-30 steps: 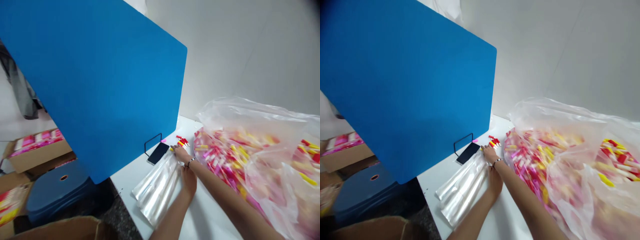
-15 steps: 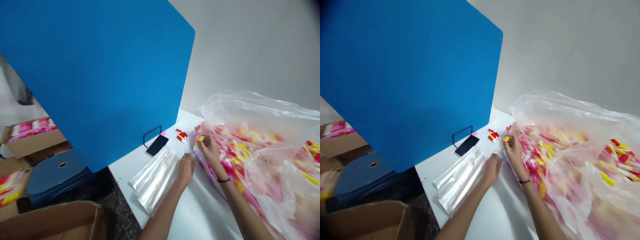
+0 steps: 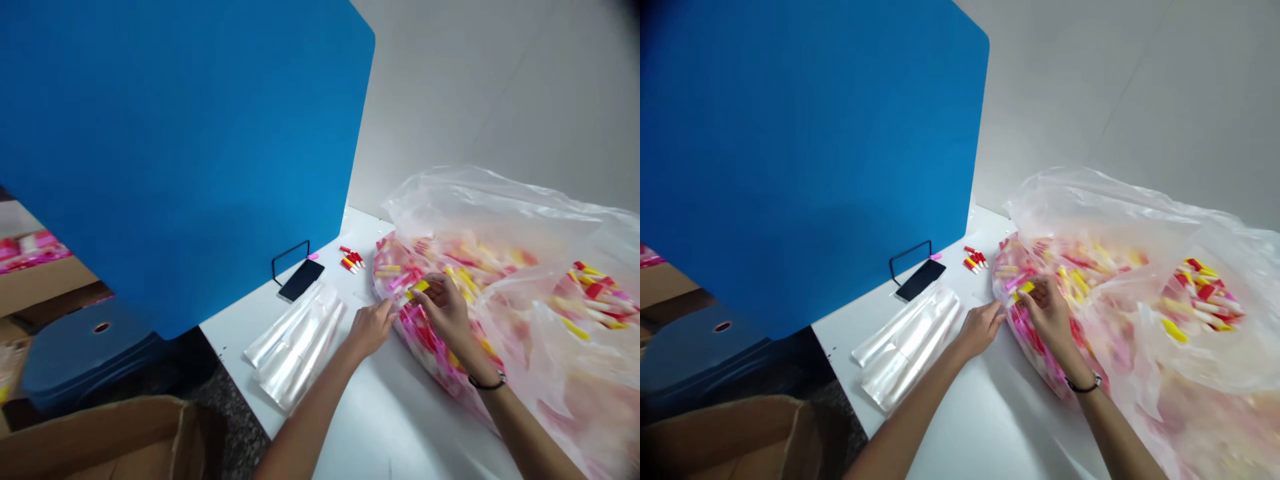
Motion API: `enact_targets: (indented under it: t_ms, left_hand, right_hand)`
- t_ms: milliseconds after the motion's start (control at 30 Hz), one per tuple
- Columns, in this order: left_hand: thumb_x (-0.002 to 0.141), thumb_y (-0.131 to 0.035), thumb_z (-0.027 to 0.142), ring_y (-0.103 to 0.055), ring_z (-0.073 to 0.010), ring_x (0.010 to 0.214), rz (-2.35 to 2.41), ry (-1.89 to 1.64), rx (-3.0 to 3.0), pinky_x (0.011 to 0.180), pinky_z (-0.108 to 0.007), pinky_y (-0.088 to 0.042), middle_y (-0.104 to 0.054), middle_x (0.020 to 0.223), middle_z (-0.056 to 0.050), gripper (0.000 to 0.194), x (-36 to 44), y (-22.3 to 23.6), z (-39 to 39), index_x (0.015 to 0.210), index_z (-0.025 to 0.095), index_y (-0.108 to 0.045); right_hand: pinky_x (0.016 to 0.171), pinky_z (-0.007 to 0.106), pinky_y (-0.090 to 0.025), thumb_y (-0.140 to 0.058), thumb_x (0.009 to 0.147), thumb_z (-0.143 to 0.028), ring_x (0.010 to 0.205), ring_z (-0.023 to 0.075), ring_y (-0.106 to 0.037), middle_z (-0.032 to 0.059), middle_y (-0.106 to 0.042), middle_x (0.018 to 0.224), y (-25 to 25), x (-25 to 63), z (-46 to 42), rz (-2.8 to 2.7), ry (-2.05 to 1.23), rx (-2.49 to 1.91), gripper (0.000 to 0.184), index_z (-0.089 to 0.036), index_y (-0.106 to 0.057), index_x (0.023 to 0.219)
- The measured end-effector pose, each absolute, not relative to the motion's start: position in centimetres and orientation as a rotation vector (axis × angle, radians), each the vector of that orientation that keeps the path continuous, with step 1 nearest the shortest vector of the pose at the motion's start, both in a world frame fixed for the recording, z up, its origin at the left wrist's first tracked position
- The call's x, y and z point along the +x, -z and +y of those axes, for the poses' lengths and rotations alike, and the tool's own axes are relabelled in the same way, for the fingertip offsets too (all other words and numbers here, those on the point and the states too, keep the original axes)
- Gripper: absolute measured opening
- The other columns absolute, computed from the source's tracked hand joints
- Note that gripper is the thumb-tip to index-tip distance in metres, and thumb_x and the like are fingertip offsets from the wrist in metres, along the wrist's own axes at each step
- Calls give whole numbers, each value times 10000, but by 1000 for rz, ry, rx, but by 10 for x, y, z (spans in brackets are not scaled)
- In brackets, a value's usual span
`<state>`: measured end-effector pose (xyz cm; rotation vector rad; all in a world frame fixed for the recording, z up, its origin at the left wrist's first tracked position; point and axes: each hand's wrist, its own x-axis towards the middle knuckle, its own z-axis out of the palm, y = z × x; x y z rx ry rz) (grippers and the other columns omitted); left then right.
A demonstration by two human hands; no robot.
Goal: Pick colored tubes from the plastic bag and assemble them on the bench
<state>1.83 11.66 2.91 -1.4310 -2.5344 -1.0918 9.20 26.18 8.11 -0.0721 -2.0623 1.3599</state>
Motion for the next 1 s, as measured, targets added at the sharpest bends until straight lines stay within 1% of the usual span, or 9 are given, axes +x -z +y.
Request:
enact_targets:
  t_ms: [167,267,433,500,600,667,700,833,1000]
  left_hand:
    - [993,-320,328,-650,-192,778,-2559,1048,-1467,581,-270,-325,-672,909,-17,205,20,-32,116,1014,196,-475]
    - [996,-316,337,-656,-195,807,-2548,988,-1526,587,-274,-347,-674,950,-24,215,21,-32,117,1020,188,-469]
    - [987,-354,381,-663,-212,827,-2519,776,-1558,576,-285,-364,-668,985,-46,253,25,-28,122,1042,172,-486]
    - [982,-373,381,-665,-210,822,-2502,761,-1569,575,-283,-373,-672,968,-39,244,27,-27,123,1035,176,-493]
    - [986,-366,382,-667,-197,794,-2484,797,-1621,576,-277,-385,-677,926,-23,243,29,-26,124,1011,183,-502]
    - [991,-351,388,-667,-189,797,-2455,820,-1678,586,-269,-395,-678,916,-18,255,30,-25,125,1008,186,-505]
    - [992,-352,388,-667,-187,798,-2443,817,-1698,588,-266,-397,-679,909,-17,256,30,-24,125,1010,185,-507]
    - [975,-403,389,-662,-189,762,-2414,735,-1669,572,-265,-393,-674,854,-23,248,35,-21,129,1001,173,-522]
    - [957,-448,365,-645,-185,783,-2266,737,-1591,571,-263,-399,-648,812,-38,232,43,-17,134,902,164,-552]
  right_hand:
    - [638,300,-516,-620,823,-445,635,170,-630,33,-660,753,-102,106,269,-2459,-1141,-51,276,-209,-562,955]
    - [570,267,-457,-551,850,-480,580,154,-600,38,-659,688,-120,113,274,-2736,-918,-58,294,-193,-601,811]
    - [428,256,-338,-420,846,-606,358,115,-433,-4,-441,387,-123,114,277,-2907,-1091,-488,522,-204,-423,512]
    - [428,261,-347,-382,856,-606,362,124,-450,2,-458,409,-120,117,279,-2926,-1133,-533,517,-205,-434,534]
    - [537,268,-431,-512,832,-503,543,145,-577,53,-643,711,-121,126,281,-2893,-922,-259,333,-180,-579,786]
    - [632,274,-462,-554,823,-396,680,154,-610,68,-667,882,-125,131,282,-2885,-805,-28,239,-191,-614,932]
    - [648,276,-463,-545,828,-359,696,154,-608,66,-667,874,-127,133,281,-2904,-794,39,216,-193,-627,939]
    - [534,267,-448,-582,787,-431,527,140,-560,36,-611,607,-130,136,282,-2948,-1178,-273,278,-158,-628,760]
    - [448,204,-421,-712,659,-536,430,86,-525,10,-582,527,-120,138,288,-2714,-1797,-782,420,-143,-565,646]
